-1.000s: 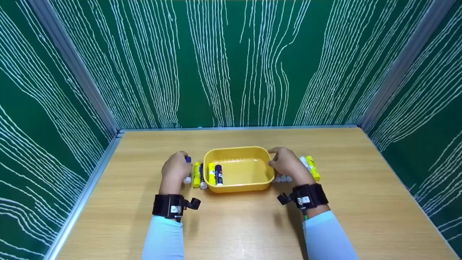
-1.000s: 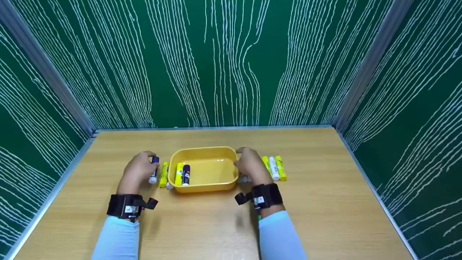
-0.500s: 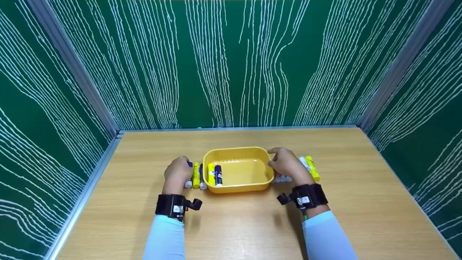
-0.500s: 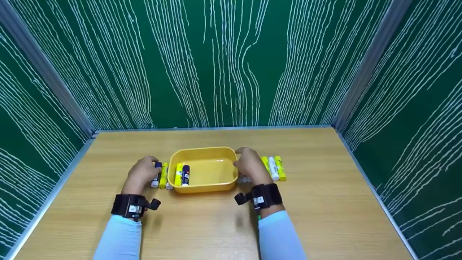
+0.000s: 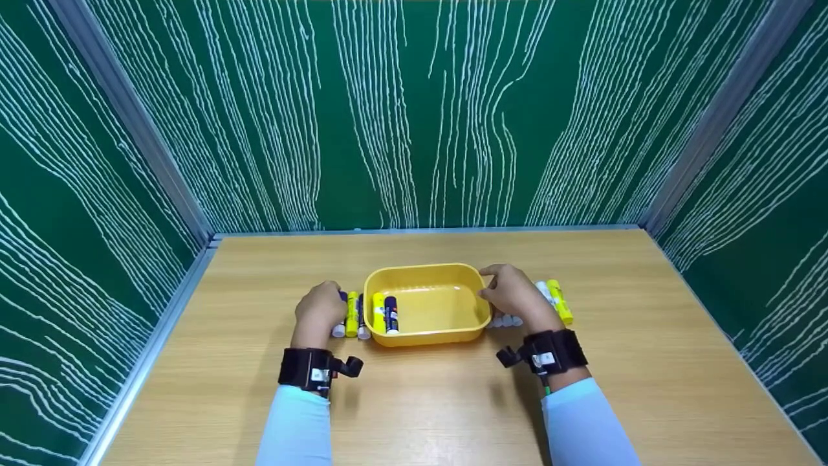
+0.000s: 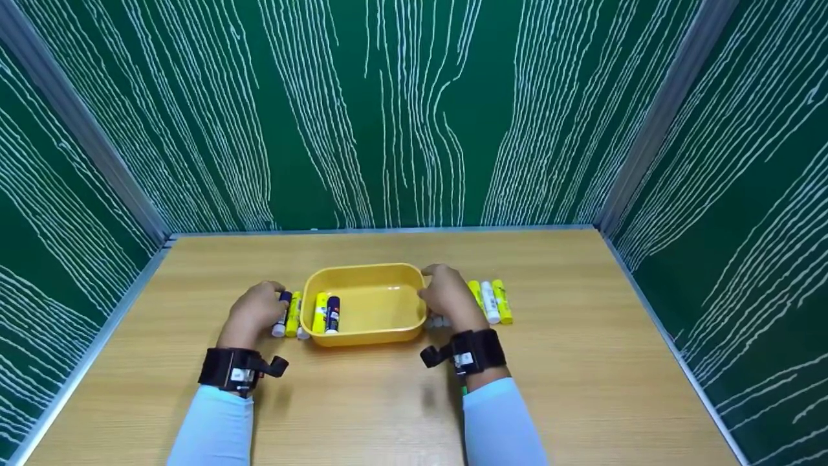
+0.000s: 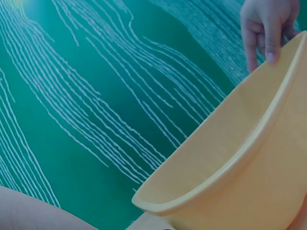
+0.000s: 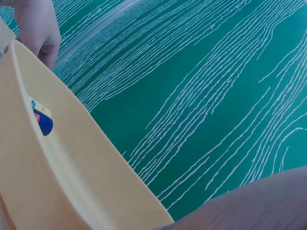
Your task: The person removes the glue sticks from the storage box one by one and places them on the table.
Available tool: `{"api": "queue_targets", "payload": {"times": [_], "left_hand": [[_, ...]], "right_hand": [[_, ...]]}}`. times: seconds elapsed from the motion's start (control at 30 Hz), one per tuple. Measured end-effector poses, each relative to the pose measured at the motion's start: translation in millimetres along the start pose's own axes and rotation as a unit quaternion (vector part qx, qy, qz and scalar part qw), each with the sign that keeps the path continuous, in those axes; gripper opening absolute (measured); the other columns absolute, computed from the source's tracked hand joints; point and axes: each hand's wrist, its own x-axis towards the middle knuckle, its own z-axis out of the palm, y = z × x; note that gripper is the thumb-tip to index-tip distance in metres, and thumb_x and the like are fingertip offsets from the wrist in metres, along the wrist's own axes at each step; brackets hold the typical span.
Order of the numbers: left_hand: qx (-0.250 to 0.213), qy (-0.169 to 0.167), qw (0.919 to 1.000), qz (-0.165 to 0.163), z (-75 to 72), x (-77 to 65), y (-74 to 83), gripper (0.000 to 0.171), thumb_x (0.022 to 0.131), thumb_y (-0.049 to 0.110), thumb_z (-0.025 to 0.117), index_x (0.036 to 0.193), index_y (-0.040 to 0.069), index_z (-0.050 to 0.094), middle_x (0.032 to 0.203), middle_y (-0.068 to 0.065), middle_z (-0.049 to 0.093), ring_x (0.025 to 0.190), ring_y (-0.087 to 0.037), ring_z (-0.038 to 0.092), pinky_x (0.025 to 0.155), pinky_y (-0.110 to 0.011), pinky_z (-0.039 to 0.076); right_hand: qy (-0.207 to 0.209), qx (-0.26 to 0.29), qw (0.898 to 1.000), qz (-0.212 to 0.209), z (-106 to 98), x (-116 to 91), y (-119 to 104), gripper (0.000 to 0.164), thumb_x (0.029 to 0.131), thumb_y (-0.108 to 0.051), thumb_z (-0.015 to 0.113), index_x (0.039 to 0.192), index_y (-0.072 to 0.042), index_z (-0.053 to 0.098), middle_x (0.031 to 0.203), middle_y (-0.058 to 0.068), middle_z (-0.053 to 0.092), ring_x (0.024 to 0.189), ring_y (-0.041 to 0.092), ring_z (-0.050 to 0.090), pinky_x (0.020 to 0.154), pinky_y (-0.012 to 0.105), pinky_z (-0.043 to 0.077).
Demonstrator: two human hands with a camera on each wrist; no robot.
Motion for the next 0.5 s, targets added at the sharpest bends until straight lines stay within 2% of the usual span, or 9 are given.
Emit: {"api": "queue_targets", "payload": {"times": [0.27, 0.4, 0.5], "left_hand": [[-0.008, 0.000, 0.9997, -0.023, -1.2, 2.1, -2.1, 0.045, 0.080, 0.018, 0.053, 0.125, 0.012, 0.049, 0.116, -0.009, 0.055, 0.096, -0.024, 0.052, 0.074, -0.042, 0.044], [-0.002, 0.022, 0.9994, -0.025, -3.8, 0.2, 1.9, 0.041, 0.083, 0.020, 0.051, 0.123, 0.012, 0.050, 0.116, -0.009, 0.056, 0.097, -0.025, 0.053, 0.075, -0.043, 0.044], [-0.006, 0.050, 0.9985, -0.022, -6.4, -2.2, 10.5, 0.038, 0.085, 0.022, 0.049, 0.122, 0.012, 0.051, 0.115, -0.009, 0.056, 0.097, -0.025, 0.053, 0.076, -0.042, 0.045]], "right_hand": [[-0.005, 0.007, 1.000, 0.004, 1, 0, 0, 0.052, 0.081, -0.020, 0.063, 0.129, -0.019, 0.043, 0.084, 0.014, 0.060, 0.057, 0.024, 0.058, 0.055, 0.042, 0.051], [-0.005, 0.004, 1.000, 0.005, 1, 0, 0, 0.052, 0.081, -0.020, 0.063, 0.129, -0.019, 0.043, 0.083, 0.013, 0.060, 0.057, 0.024, 0.058, 0.055, 0.041, 0.051], [-0.006, 0.003, 1.000, 0.006, 1, -1, 0, 0.052, 0.081, -0.021, 0.063, 0.129, -0.019, 0.043, 0.083, 0.013, 0.060, 0.058, 0.024, 0.058, 0.055, 0.040, 0.051]]}}
